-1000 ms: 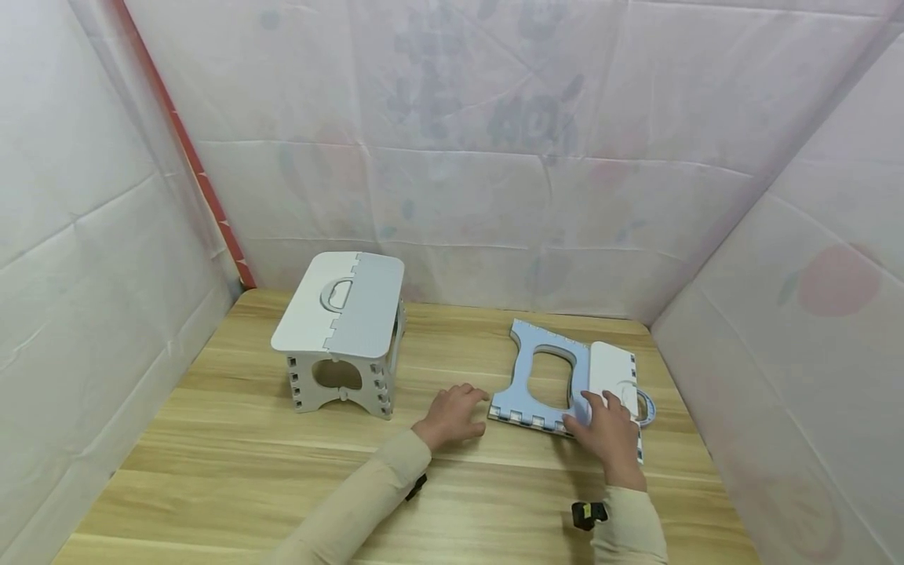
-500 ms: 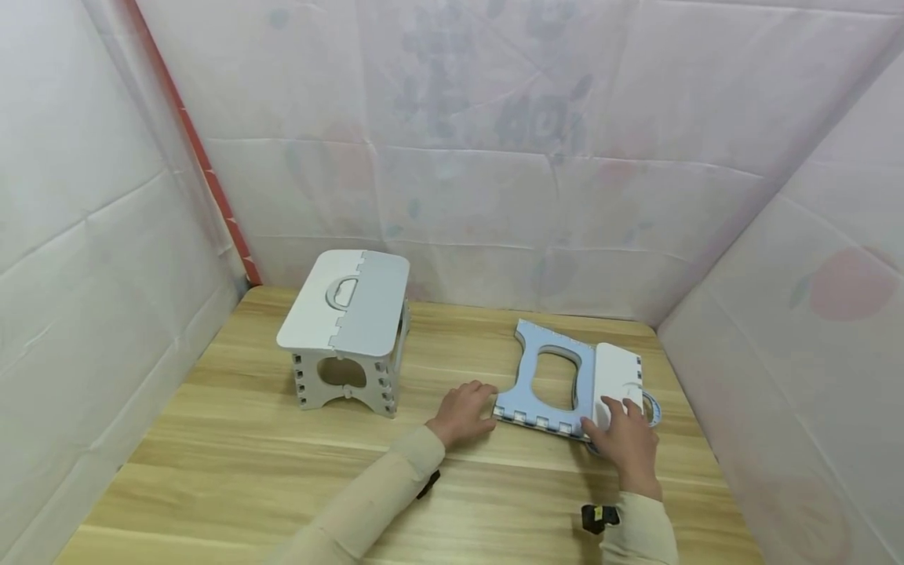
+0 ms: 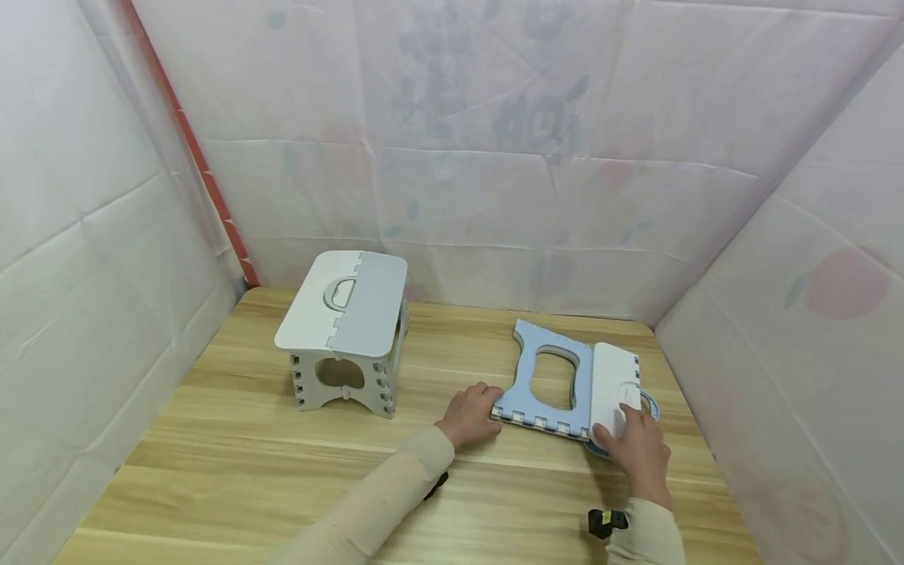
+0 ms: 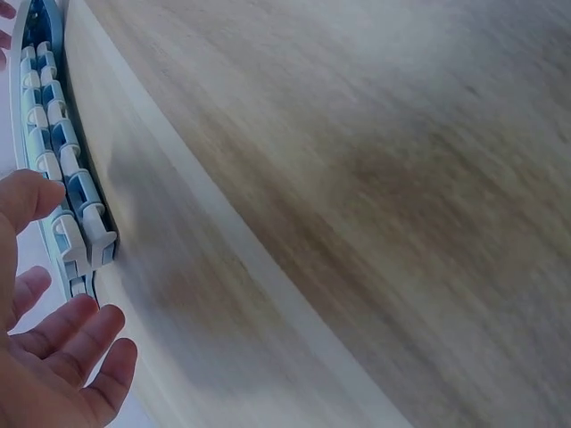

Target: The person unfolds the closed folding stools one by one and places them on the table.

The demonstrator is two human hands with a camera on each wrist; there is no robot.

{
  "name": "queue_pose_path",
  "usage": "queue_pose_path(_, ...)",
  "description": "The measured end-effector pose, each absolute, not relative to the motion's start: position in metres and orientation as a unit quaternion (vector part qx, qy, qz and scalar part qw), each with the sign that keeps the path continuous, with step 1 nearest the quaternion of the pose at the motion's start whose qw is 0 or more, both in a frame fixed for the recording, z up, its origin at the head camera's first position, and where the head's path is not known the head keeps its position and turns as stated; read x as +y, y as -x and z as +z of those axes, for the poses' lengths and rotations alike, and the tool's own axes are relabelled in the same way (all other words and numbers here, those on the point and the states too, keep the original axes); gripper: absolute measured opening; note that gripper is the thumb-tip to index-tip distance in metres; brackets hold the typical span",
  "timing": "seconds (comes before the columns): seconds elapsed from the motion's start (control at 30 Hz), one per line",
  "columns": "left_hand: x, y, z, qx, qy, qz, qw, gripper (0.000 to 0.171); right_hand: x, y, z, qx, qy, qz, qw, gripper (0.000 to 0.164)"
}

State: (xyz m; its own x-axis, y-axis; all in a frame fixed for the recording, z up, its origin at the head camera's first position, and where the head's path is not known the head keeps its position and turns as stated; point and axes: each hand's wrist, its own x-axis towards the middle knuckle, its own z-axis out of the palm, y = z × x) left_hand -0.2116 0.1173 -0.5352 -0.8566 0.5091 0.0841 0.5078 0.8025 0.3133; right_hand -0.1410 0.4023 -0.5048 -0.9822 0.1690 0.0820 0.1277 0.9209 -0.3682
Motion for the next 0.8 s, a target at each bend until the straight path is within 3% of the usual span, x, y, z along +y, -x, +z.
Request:
queue_pose_path(0.47, 0.129, 0.210, -0.540, 0.954, -0.255, 0.160, -0.004, 0.051, 0.414, 0.135, -0.515, -0.959, 0.141, 0.246, 0.029, 0.077)
queue_pose_path(0.8, 0.133, 0.210, -0.543, 0.951, -0.246, 0.188, -0.017, 0.044, 0.419, 0.130, -0.522, -0.935, 0.194, 0.296, 0.030, 0.068)
